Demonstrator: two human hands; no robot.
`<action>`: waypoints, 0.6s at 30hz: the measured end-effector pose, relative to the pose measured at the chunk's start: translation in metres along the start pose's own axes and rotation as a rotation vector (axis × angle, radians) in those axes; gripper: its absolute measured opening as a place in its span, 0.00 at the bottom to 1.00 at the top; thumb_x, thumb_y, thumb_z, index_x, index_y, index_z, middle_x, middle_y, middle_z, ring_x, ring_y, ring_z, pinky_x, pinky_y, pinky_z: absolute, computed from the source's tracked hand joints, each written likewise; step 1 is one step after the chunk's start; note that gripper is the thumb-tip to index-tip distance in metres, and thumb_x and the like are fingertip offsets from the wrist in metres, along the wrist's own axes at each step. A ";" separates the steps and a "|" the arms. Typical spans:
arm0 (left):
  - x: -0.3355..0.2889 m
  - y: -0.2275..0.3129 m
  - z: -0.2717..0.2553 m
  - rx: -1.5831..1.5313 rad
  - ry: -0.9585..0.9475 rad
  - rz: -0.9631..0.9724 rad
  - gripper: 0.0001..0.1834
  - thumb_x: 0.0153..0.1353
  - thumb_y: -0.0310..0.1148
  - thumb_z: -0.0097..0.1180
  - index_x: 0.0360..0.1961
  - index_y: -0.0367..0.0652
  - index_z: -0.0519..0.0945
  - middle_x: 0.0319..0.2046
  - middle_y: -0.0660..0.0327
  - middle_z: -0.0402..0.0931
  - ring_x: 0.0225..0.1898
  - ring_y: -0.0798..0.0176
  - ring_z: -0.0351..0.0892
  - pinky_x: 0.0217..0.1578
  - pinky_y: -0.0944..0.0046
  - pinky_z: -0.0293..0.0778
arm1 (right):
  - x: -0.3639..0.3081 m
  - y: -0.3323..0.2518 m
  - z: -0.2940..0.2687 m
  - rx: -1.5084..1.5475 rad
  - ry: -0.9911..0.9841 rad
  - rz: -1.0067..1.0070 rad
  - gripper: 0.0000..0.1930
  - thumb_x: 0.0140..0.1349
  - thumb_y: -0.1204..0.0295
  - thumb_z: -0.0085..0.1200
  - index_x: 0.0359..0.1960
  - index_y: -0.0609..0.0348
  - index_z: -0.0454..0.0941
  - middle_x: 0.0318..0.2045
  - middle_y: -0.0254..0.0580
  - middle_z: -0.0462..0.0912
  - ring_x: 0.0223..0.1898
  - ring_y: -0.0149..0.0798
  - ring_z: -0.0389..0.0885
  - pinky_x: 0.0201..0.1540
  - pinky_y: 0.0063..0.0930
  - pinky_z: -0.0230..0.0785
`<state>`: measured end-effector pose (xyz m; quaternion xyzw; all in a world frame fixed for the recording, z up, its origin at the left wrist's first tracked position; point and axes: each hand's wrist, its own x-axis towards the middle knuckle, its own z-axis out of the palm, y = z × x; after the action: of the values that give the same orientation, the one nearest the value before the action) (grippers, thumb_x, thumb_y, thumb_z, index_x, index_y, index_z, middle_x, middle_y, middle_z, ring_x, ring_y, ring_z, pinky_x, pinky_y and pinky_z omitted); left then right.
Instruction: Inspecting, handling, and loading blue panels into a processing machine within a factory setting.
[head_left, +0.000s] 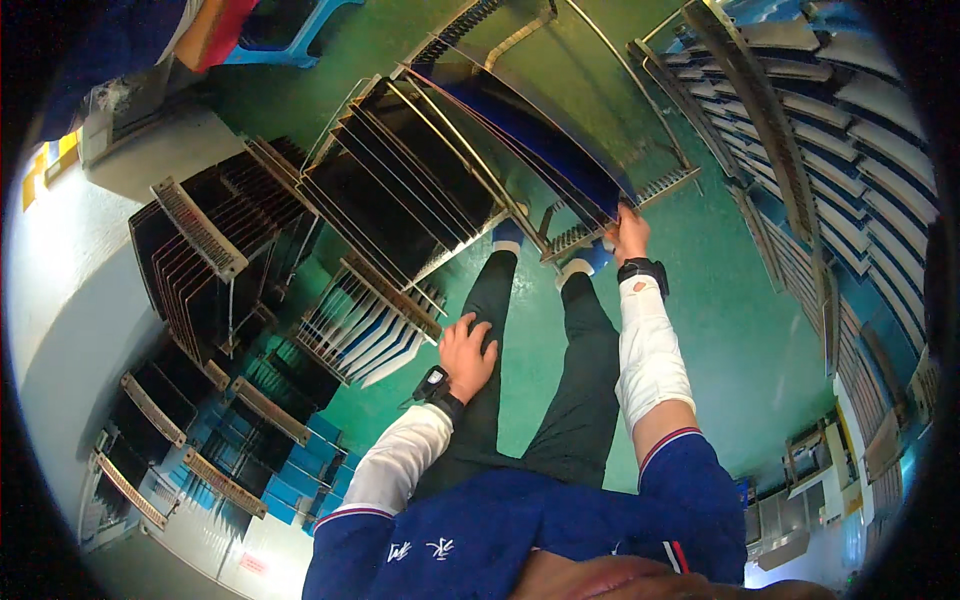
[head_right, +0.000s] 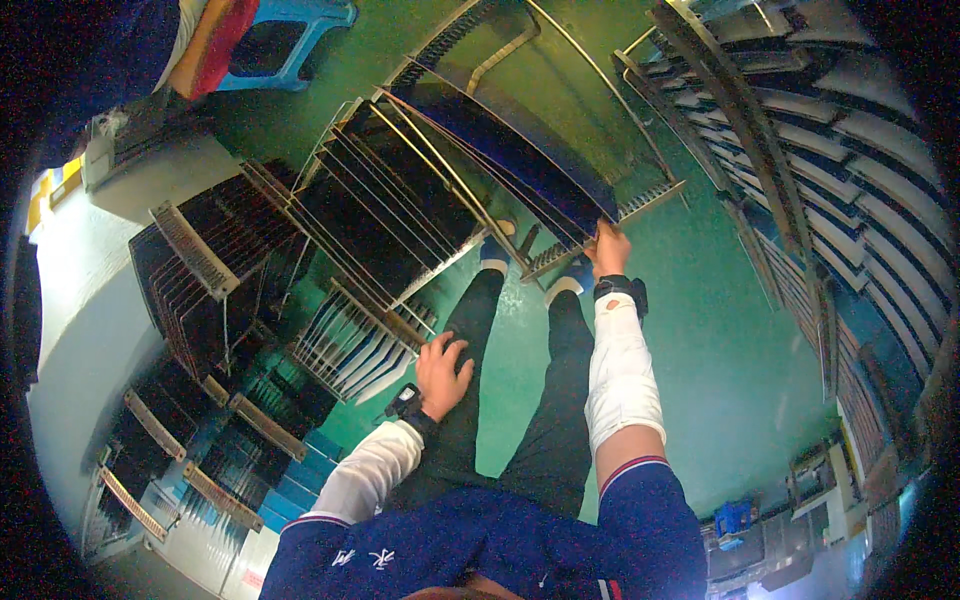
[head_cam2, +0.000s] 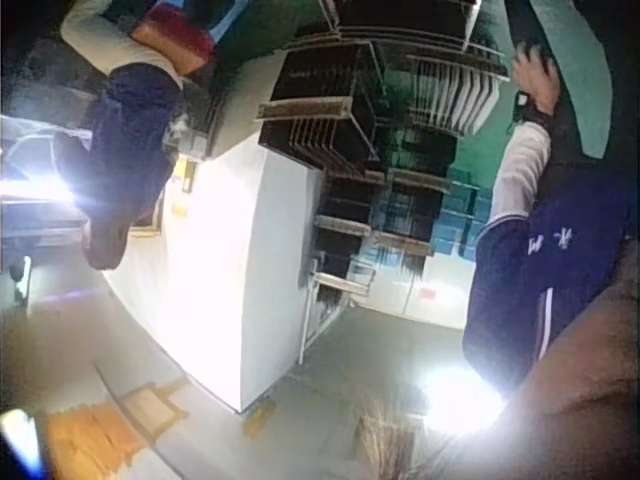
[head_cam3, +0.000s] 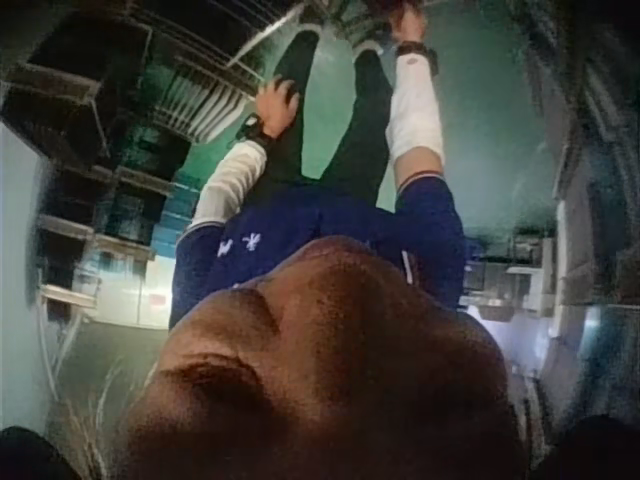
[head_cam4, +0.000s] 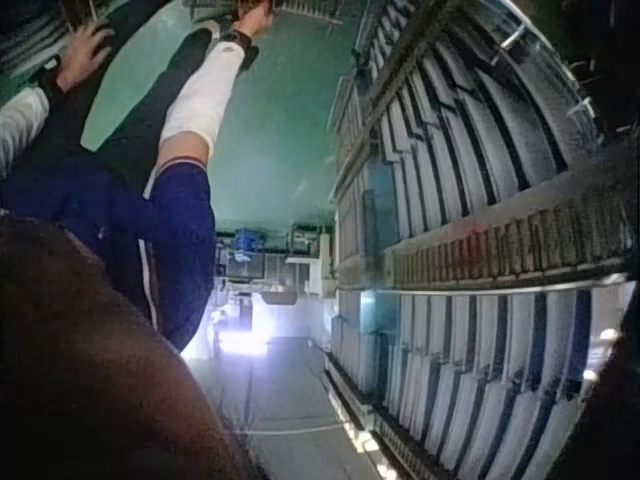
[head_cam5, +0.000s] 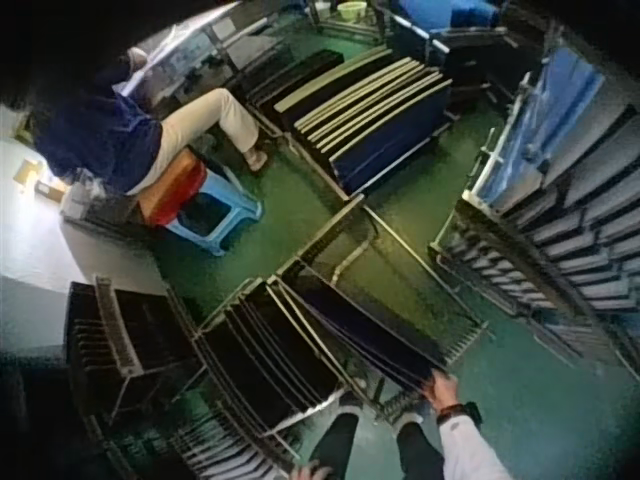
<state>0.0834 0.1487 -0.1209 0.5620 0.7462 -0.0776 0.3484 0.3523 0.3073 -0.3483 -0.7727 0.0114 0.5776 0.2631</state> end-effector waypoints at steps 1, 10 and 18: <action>-0.004 0.000 0.002 0.008 0.001 0.009 0.19 0.44 0.35 0.60 0.41 0.51 0.77 0.50 0.60 0.67 0.49 0.52 0.64 0.48 0.54 0.62 | -0.004 0.000 -0.008 -0.009 0.005 -0.014 0.10 0.53 0.64 0.55 0.22 0.54 0.70 0.18 0.32 0.70 0.19 0.31 0.70 0.22 0.30 0.67; 0.002 -0.036 0.049 -0.181 0.006 0.042 0.11 0.47 0.33 0.58 0.33 0.44 0.76 0.36 0.54 0.73 0.42 0.49 0.70 0.42 0.55 0.65 | -0.033 0.026 -0.111 -0.217 0.204 -0.126 0.11 0.52 0.66 0.54 0.30 0.60 0.70 0.21 0.38 0.73 0.18 0.32 0.72 0.19 0.30 0.69; 0.218 0.019 -0.015 -0.417 0.401 0.130 0.12 0.51 0.33 0.56 0.31 0.35 0.76 0.29 0.50 0.73 0.34 0.49 0.71 0.38 0.55 0.67 | -0.052 0.048 -0.204 -0.230 0.185 -0.081 0.13 0.51 0.66 0.55 0.35 0.60 0.72 0.25 0.37 0.73 0.18 0.35 0.73 0.21 0.32 0.74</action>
<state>0.0662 0.3346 -0.2368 0.5290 0.7624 0.2127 0.3062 0.5001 0.1653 -0.2813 -0.8474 -0.0617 0.4904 0.1939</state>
